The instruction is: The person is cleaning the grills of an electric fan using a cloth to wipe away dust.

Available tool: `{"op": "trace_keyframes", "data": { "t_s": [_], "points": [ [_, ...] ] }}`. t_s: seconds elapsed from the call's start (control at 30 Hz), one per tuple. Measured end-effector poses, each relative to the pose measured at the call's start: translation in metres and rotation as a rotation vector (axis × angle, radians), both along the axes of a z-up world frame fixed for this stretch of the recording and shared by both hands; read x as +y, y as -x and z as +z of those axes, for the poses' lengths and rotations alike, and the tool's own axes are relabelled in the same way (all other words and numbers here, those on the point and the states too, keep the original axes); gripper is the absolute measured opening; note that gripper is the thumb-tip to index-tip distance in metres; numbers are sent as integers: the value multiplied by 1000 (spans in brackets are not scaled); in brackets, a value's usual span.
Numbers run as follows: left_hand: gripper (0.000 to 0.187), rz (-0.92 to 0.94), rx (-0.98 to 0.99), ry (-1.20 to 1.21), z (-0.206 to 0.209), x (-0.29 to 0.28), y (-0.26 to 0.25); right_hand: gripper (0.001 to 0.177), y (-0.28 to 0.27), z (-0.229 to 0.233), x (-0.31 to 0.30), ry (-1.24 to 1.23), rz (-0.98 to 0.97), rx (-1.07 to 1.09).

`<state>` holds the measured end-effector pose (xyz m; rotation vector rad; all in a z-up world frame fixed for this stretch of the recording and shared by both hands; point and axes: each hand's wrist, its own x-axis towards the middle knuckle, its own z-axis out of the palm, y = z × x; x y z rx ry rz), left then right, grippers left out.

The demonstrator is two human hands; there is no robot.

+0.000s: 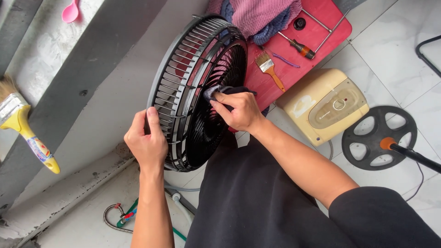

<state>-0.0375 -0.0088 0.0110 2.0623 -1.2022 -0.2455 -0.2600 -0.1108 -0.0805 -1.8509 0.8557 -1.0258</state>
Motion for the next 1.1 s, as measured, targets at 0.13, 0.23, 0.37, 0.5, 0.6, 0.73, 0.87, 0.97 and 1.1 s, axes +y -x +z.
{"op": "trace_keyframes", "data": {
  "t_s": [0.13,0.23,0.37,0.5,0.6,0.73,0.87,0.97,1.1],
  "points": [
    [25,23,27,22,-1,6,2,22,11,-14,-2,-75,-90,185],
    [25,38,24,15,-1,6,2,23,11,-11,-3,-185,-107,209],
    [26,19,-16,20,9,2,3,25,9,-5,-8,-579,-49,-80],
    [16,-30,-20,-4,27,-6,17,27,25,-62,10,-862,-121,-325],
    [15,-40,-38,-9,32,-8,20,31,37,-81,20,-1050,-181,-608],
    [16,-9,10,-7,28,-7,15,43,59,-57,14,-1343,-158,-896],
    [15,7,35,-15,20,-2,5,49,75,-31,0,-1541,-49,-1038],
    [16,5,25,-4,14,2,1,51,76,-9,-6,-1540,-48,-975],
    [15,8,33,19,17,-1,-2,35,66,73,-32,-1331,22,-713]
  ]
}}
